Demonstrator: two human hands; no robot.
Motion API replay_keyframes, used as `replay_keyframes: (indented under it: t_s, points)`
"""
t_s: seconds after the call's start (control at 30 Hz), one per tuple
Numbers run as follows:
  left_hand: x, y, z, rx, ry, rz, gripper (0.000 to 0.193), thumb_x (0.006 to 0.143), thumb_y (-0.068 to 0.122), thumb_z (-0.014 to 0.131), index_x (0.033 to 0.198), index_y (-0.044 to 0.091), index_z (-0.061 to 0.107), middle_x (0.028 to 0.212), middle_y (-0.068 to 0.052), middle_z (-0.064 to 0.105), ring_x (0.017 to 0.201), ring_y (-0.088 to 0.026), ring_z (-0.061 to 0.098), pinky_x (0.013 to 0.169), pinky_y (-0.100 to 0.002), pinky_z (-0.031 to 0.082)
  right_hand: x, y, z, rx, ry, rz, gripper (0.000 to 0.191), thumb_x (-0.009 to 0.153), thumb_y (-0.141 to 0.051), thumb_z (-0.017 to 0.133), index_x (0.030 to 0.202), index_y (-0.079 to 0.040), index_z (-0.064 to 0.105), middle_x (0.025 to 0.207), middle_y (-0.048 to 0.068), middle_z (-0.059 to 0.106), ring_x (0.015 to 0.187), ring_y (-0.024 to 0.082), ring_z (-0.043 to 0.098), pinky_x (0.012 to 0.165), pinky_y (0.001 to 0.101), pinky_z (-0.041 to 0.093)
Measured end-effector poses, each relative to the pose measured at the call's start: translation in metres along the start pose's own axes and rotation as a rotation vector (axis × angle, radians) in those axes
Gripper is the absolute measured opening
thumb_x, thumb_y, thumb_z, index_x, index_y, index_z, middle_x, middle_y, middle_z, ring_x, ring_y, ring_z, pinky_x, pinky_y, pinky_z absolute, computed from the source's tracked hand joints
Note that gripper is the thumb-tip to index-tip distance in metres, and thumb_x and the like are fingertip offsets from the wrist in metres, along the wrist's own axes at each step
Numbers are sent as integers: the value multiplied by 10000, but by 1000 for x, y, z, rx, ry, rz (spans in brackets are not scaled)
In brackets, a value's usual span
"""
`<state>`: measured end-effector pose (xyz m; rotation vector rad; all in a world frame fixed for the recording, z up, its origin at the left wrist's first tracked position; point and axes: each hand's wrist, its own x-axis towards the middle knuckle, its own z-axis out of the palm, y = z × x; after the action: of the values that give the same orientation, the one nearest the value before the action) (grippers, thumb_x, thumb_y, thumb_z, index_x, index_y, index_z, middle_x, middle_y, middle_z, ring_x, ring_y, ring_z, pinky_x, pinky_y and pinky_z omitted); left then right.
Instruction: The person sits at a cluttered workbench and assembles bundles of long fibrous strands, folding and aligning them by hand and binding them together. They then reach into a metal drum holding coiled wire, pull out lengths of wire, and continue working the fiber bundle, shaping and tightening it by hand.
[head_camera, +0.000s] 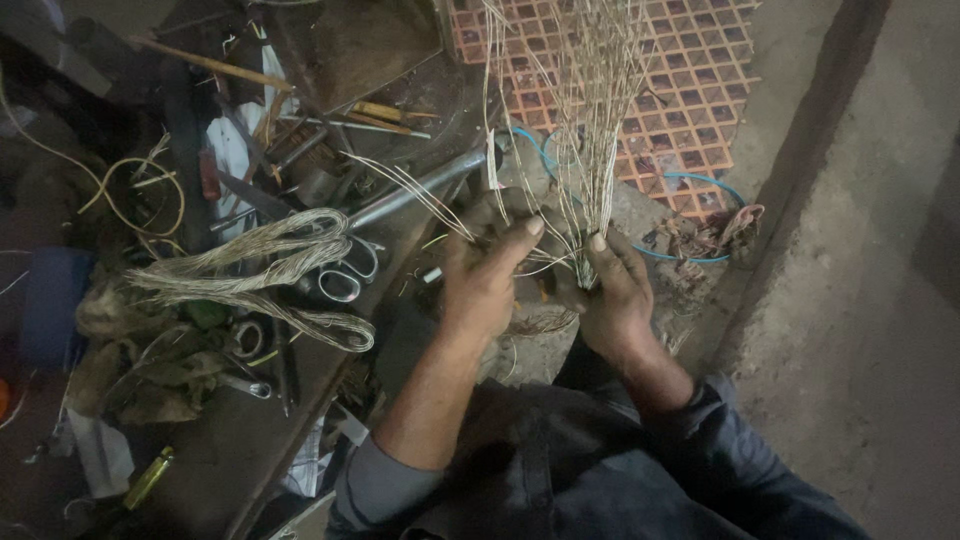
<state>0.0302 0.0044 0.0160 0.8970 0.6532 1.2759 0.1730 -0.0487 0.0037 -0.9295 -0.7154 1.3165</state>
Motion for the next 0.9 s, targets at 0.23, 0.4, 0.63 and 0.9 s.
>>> replay_keyframes:
  t_s: [0.23,0.4,0.63,0.9]
  points:
    - [-2,3,1,13,-19,-29,270,892,60,771,1147,4,705,1042,-84,746,961,-166,693,890,-345,562,1,3,-1,-24,99,64,431,1014,-335,512,1261,9,590,828,88,628,592,155,539,516,277,393]
    - [1,-11,-2,-138,-50,76,184,938,48,765,1094,-15,691,1022,-95,738,964,-186,686,918,-360,559,3,8,-11,63,41,47,417,1082,-337,521,1243,42,593,873,98,635,608,137,502,519,258,367]
    - [-5,-6,0,70,65,0,248,890,100,767,1116,18,703,958,-27,714,851,-128,673,786,-307,569,-1,10,-11,-486,102,-129,470,1108,-371,453,1267,30,641,1101,89,685,857,118,670,625,248,558]
    - [1,11,10,157,54,-102,224,841,120,817,1030,11,767,885,-34,770,765,-105,699,701,-264,559,1,7,-8,-57,54,41,415,1040,-299,529,1310,12,582,985,78,674,718,146,640,601,259,497]
